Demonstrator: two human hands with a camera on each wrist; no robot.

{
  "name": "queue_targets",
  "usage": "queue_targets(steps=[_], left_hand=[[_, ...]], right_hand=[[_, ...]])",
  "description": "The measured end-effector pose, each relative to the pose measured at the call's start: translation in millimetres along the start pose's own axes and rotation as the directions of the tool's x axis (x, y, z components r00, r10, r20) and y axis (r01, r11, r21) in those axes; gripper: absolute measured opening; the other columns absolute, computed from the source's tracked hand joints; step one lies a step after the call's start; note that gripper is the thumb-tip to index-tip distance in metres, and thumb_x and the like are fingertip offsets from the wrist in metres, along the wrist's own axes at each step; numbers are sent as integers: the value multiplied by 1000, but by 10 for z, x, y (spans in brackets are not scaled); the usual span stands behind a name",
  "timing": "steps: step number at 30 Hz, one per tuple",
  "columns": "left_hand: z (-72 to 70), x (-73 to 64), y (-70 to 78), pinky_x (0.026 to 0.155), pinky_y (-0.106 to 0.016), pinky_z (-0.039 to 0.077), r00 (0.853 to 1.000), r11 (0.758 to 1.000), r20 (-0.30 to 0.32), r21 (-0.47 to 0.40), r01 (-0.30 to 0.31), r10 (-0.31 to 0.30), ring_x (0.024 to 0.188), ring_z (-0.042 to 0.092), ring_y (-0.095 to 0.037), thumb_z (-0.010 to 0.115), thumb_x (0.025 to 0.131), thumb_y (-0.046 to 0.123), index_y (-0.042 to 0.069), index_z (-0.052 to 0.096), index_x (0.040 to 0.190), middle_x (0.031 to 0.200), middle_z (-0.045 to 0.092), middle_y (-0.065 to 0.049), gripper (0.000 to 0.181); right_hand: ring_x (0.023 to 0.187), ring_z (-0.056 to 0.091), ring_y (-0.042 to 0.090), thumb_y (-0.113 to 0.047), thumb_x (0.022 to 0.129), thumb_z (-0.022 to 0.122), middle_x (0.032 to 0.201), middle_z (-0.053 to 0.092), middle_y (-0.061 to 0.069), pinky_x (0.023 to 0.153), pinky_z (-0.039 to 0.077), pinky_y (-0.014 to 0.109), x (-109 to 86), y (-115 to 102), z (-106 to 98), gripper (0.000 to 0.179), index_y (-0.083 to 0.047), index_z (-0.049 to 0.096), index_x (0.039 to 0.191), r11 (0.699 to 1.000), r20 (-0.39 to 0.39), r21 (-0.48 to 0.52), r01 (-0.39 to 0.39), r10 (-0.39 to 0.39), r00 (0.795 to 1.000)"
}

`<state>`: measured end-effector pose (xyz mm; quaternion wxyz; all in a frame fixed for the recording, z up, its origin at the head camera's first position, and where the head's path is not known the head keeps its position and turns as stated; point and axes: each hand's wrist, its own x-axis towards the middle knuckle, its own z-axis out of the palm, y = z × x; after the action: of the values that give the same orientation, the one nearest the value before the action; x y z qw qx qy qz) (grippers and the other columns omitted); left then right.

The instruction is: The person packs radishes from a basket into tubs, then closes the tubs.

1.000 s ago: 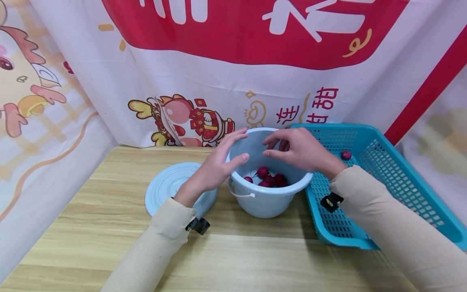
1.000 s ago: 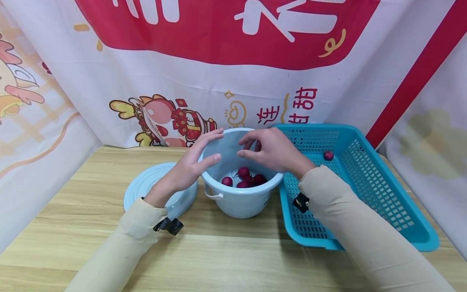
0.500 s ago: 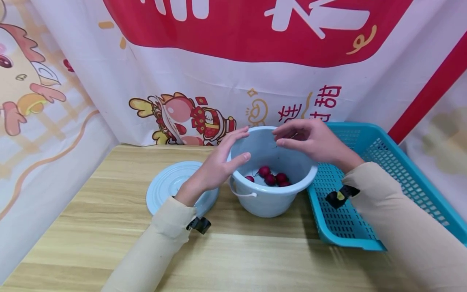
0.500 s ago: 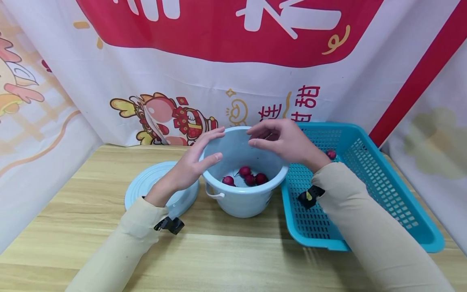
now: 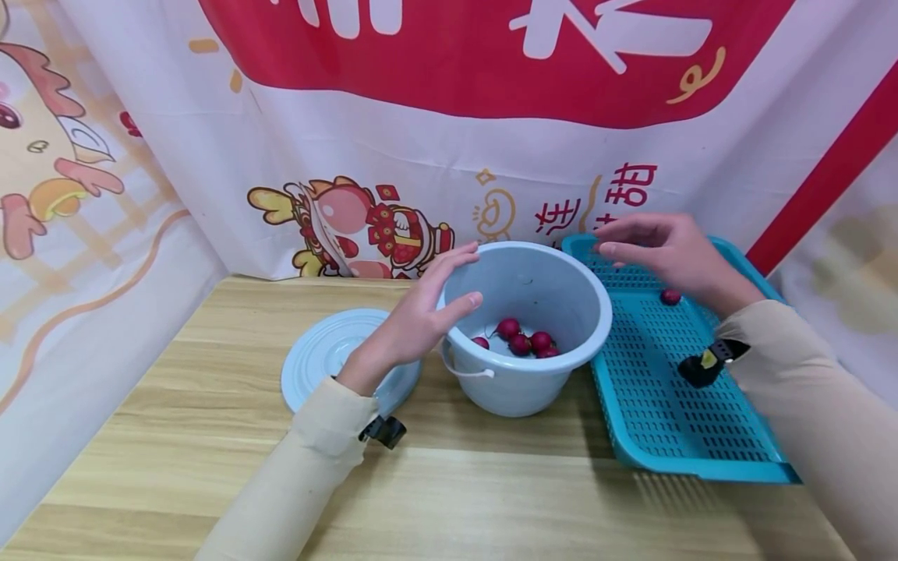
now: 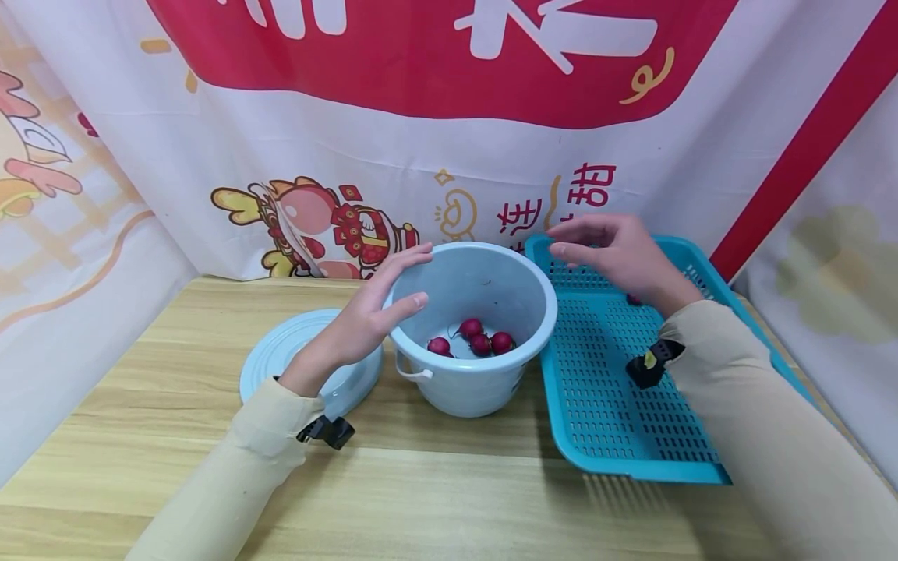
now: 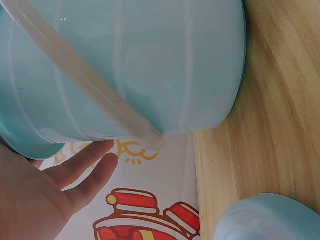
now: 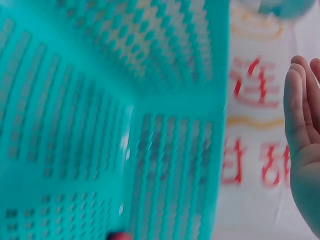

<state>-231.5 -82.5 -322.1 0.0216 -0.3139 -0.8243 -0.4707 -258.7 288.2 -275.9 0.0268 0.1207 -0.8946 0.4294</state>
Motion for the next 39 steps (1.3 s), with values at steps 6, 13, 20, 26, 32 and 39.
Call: queue_targets(steps=[6,13,20,26,32,39], left_hand=[[-2,-7,16,130,-64,28,1000,1000,-1,-1,1,-1,163,26,-19,55,106,41,14,41,162,175,27,8,64],[-1,-8,5,129,-64,28,1000,1000,-1,-3,10,-10,163,25,-19,55,105,41,15,40,162,176,26,9,64],[0,-4,-8,129,-64,29,1000,1000,1,-5,15,-15,163,25,-19,55,106,41,15,40,163,176,26,9,64],[2,-3,7,130,-63,28,1000,1000,0,0,8,-8,163,25,-18,54,106,41,14,40,162,176,26,9,64],[6,-9,17,129,-64,28,1000,1000,-1,3,12,-12,163,25,-18,54,106,40,15,40,162,176,26,9,63],[8,-1,9,131,-62,26,1000,1000,-5,-2,6,-6,163,25,-18,55,106,40,15,40,162,175,27,9,63]], right_hand=[[109,69,12,-46,97,75,128,68,-15,80,64,25,35,374,-247,58,-20,62,147,996,-15,-26,-86,85,996],[116,65,18,-57,96,71,132,63,-15,83,63,25,49,680,-393,70,-19,57,153,984,8,-65,-168,169,986],[142,42,40,-59,99,66,159,47,18,94,60,41,90,880,-411,76,-13,51,157,959,71,-109,-263,271,960],[150,30,50,-58,101,63,163,38,26,110,48,69,108,1007,-403,79,-8,45,160,939,115,-130,-317,332,936],[150,27,52,-59,102,62,164,35,28,109,47,72,99,1081,-401,81,-7,42,161,929,130,-123,-349,364,922],[150,26,53,-65,98,63,165,33,28,110,46,73,87,1098,-384,90,-5,40,162,929,154,-105,-355,368,917]])
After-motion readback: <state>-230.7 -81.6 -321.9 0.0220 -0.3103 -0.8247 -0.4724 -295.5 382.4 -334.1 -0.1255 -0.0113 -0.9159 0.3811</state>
